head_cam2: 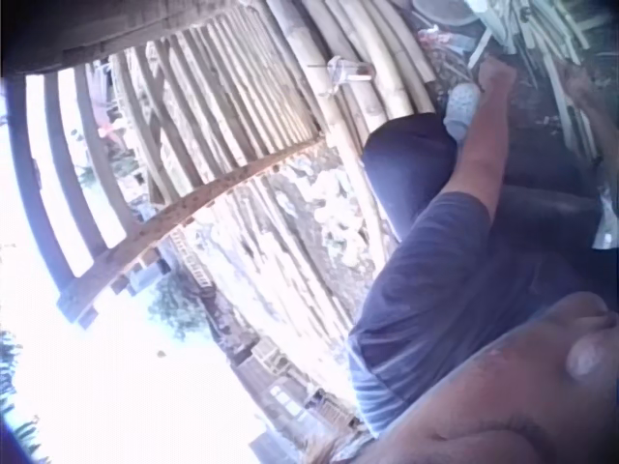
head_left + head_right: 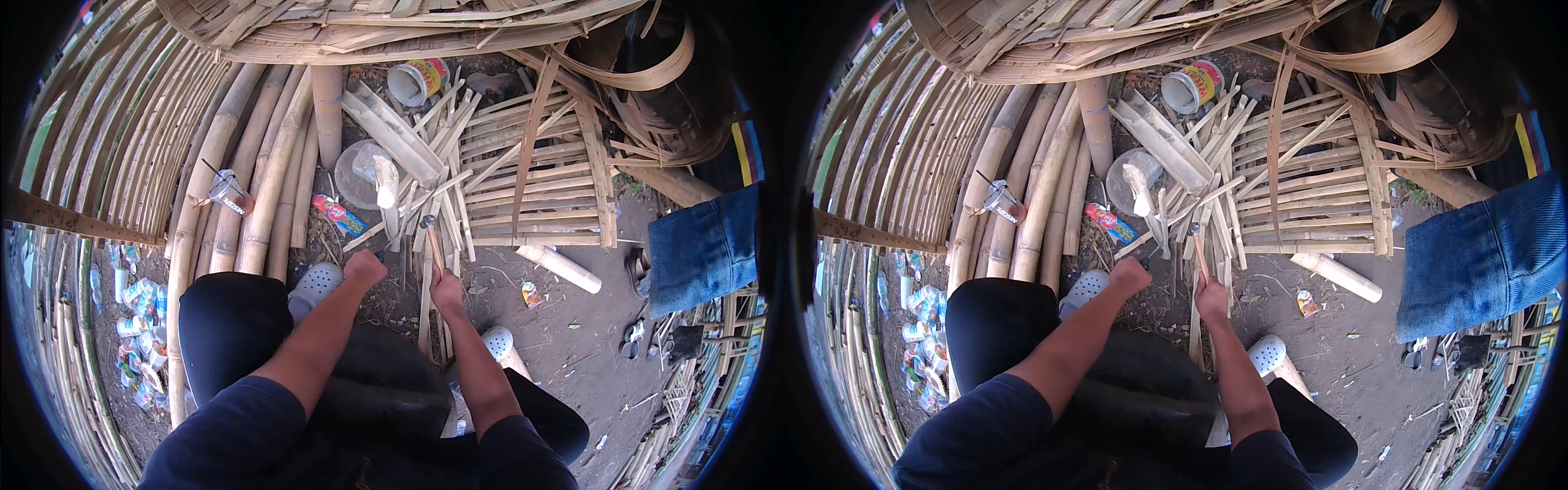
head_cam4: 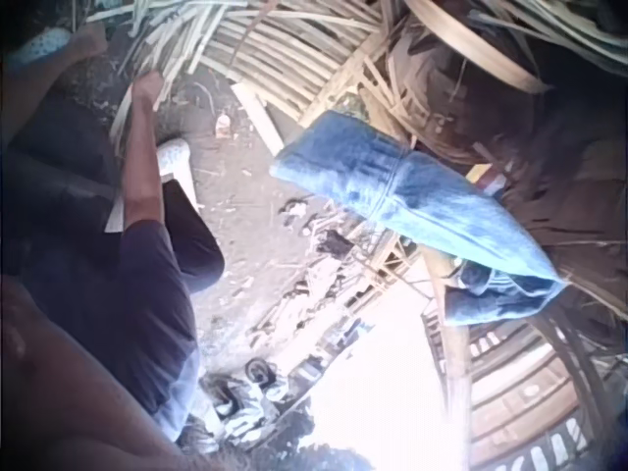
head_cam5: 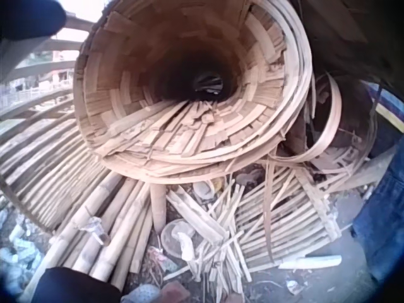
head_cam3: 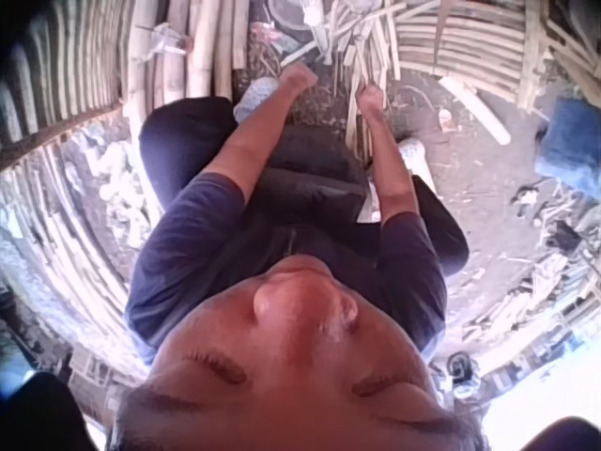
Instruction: The person uses a hammer and a knife to split and sharpen bamboo strips on a wooden block.
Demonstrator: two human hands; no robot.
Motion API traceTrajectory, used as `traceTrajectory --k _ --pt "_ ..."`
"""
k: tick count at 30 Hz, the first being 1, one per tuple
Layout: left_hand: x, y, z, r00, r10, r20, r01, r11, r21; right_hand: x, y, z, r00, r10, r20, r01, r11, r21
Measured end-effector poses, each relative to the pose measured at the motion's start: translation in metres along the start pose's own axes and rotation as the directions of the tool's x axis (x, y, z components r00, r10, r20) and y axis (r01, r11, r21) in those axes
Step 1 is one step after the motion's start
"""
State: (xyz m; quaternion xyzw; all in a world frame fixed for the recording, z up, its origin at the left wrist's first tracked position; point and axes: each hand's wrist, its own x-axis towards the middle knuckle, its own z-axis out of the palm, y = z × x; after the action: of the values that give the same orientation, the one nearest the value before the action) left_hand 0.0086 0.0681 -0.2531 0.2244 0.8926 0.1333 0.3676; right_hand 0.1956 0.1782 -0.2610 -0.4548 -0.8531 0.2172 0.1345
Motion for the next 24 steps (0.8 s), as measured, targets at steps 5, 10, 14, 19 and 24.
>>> traceTrajectory --k 5,10,14,19,24 --pt "-0.006 -0.013 0.001 0.998 -0.05 0.027 0.05 0.998 -0.032 0.035 -0.048 -0.066 0.986 -0.093 -0.137 0.11 0.986 0.124" --pt "0.0 -0.016 0.005 0.998 -0.063 -0.019 0.062 0.997 -0.043 0.05 -0.108 -0.121 0.894 -0.155 -0.421 0.323 0.873 0.365" --pt "-0.009 0.014 0.005 0.999 -0.008 0.049 0.007 1.0 0.009 0.008 -0.007 -0.009 0.998 -0.021 -0.052 0.023 0.999 0.035" --pt "-0.007 0.002 0.003 1.0 0.004 -0.001 -0.004 0.998 0.057 0.011 -0.027 -0.008 0.991 -0.105 0.088 0.105 0.994 0.001" --pt "-0.003 -0.008 0.016 0.992 -0.08 -0.093 0.076 0.996 -0.043 0.05 -0.093 -0.097 0.955 -0.133 -0.265 0.199 0.95 0.241"
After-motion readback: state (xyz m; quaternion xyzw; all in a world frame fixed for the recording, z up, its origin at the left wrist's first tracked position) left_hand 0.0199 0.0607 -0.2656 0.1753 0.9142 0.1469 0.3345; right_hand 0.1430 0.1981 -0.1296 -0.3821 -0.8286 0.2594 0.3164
